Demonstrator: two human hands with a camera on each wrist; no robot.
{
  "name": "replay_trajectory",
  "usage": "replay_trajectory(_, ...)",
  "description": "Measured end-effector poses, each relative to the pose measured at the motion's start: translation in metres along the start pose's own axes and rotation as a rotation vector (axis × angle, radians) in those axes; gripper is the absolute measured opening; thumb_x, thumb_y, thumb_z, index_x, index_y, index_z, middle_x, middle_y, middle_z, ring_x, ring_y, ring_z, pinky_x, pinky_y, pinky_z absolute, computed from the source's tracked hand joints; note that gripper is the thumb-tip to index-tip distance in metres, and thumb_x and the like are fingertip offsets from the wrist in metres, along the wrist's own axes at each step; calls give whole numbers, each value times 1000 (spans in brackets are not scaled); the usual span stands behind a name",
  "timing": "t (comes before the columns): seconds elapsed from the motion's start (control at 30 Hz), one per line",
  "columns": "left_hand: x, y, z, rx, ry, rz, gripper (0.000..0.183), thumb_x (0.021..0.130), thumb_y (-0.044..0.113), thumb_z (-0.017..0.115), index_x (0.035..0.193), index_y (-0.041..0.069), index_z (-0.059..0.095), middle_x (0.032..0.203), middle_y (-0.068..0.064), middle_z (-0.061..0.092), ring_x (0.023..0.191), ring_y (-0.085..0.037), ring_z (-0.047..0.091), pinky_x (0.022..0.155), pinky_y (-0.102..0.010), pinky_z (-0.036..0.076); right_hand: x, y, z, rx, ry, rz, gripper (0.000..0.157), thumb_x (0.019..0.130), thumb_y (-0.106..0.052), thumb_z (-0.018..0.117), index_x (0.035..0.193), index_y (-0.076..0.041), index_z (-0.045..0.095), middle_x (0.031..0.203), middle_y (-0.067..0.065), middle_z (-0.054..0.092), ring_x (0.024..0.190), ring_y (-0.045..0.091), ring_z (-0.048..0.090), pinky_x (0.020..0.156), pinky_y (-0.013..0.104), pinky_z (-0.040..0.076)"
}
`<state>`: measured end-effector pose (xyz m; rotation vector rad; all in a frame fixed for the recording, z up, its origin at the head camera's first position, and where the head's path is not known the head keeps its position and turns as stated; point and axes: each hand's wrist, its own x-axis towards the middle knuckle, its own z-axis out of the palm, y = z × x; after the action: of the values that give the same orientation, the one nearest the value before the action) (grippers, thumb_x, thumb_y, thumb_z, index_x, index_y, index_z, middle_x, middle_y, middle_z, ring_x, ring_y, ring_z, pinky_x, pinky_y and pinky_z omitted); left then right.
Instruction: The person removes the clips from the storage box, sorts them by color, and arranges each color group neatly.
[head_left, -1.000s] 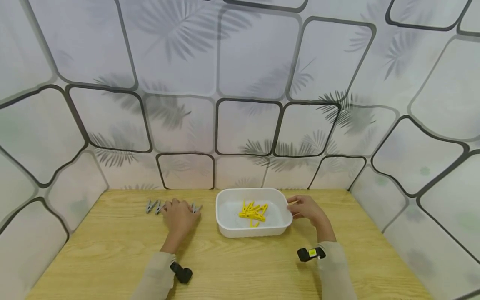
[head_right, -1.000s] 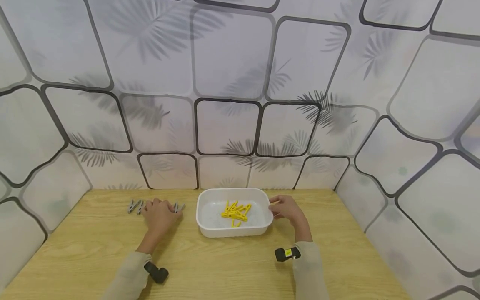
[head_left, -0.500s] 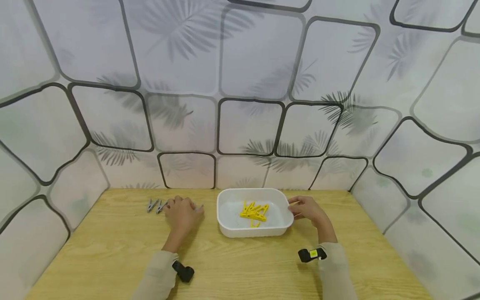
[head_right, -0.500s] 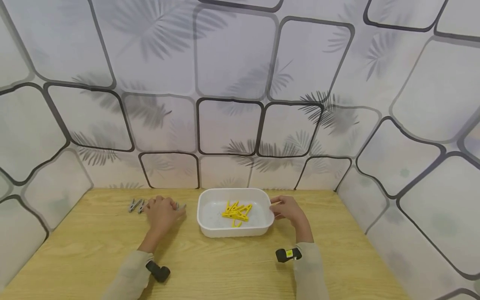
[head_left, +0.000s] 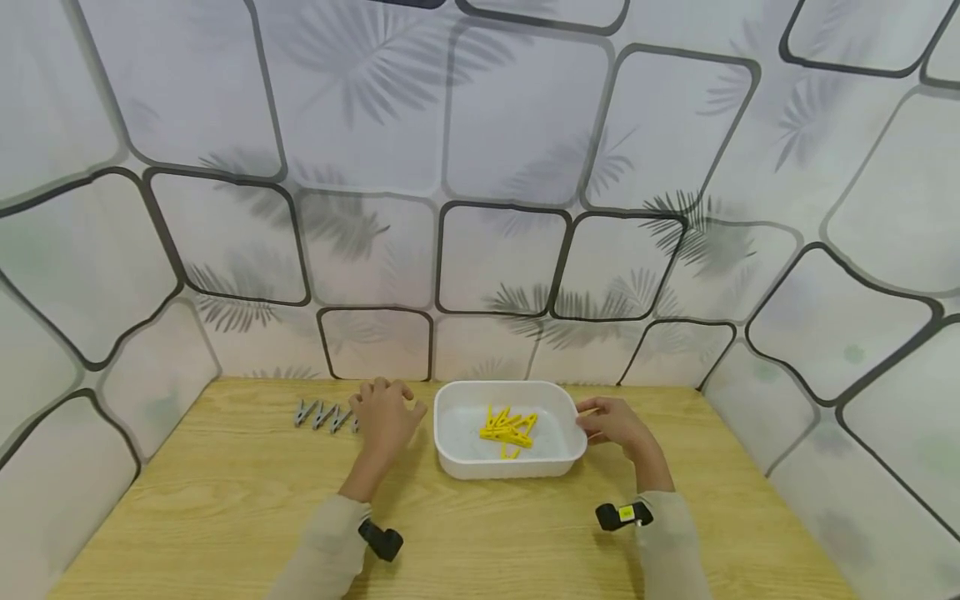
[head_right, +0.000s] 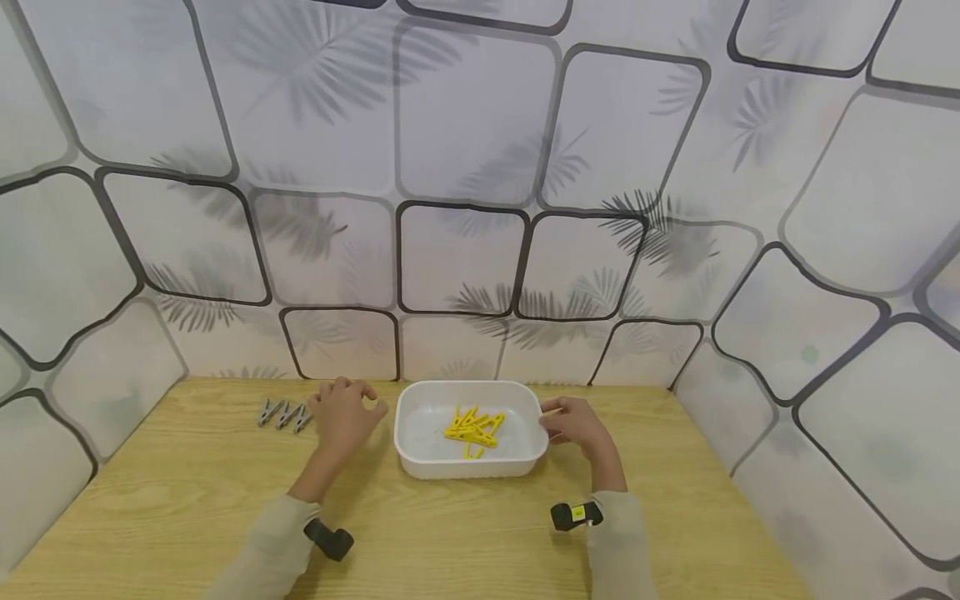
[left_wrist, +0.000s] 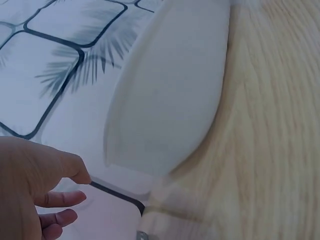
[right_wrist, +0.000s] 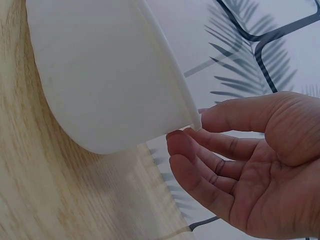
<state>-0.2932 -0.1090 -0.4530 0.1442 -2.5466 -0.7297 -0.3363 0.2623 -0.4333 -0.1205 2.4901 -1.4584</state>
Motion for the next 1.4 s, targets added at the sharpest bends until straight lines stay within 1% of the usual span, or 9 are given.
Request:
replay_trajectory(0.27, 3, 20, 1, -15, 84, 68, 16, 86, 21, 75, 89, 6, 72, 103, -20, 68, 104, -44, 56, 94, -62, 38, 2, 1, 1, 7, 4, -4, 40, 96, -7, 64, 129, 14, 57, 100, 16, 73, 80, 14, 70, 76, 37, 61)
replay_trajectory(0.5, 0, 46, 0, -37, 94, 120, 12, 88, 19, 72, 88, 7, 69, 98, -17, 65, 99, -40, 54, 91, -58, 37, 0, 2, 1, -1, -3, -11, 41, 96, -7, 64, 130, 14, 57, 102, 19, 73, 81, 14, 71, 76, 38, 61)
replay_trajectory(0.63, -4, 62, 3, -54, 109, 172, 10, 88, 16, 71, 87, 7, 67, 94, -15, 63, 96, -39, 52, 89, -56, 36, 0, 3, 0, 1, -4, -3, 41, 97, -9, 65, 131, 13, 57, 105, 21, 72, 82, 15, 71, 77, 39, 61)
replay_trajectory(0.77, -7, 78, 8, -61, 142, 238, 9, 85, 13, 73, 84, 7, 66, 89, -13, 62, 92, -36, 52, 86, -55, 36, -1, 2, 1, 7, -11, -5, 42, 97, -9, 64, 132, 13, 56, 108, 23, 71, 84, 16, 71, 78, 40, 61)
replay_trajectory(0.83, -9, 85, 11, -61, 137, 273, 9, 84, 12, 74, 84, 7, 66, 89, -12, 61, 92, -35, 52, 86, -54, 37, -1, 2, 0, 5, -15, -11, 43, 97, -9, 64, 132, 13, 55, 109, 23, 71, 85, 17, 71, 79, 41, 61)
replay_trajectory(1.03, -10, 97, 17, 35, 60, 405, 9, 86, 17, 74, 89, 10, 68, 94, -9, 63, 98, -34, 55, 91, -55, 40, -2, 1, -1, 4, -16, -18, 42, 98, -9, 63, 132, 13, 55, 108, 23, 72, 87, 17, 71, 80, 40, 61)
replay_trajectory(1.13, -10, 98, 19, 82, 13, 489, 11, 85, 18, 76, 90, 12, 68, 96, -9, 64, 99, -33, 56, 93, -56, 42, -1, 2, -1, 6, -18, -21, 42, 98, -9, 63, 132, 13, 55, 109, 23, 72, 87, 17, 71, 80, 39, 61)
replay_trajectory(1.23, -8, 97, 22, 99, -36, 563, 14, 83, 20, 79, 91, 12, 70, 94, -8, 65, 99, -33, 57, 92, -56, 42, -1, 3, -1, 10, -15, -25, 41, 98, -9, 63, 132, 13, 55, 110, 24, 71, 86, 16, 70, 80, 39, 61)
replay_trajectory(1.4, -1, 94, 22, 132, -222, 644, 19, 84, 21, 80, 97, 11, 70, 96, -8, 62, 98, -30, 54, 92, -54, 41, 0, 4, -1, 8, -19, -32, 41, 98, -9, 63, 133, 13, 56, 116, 27, 68, 84, 16, 70, 79, 38, 61)
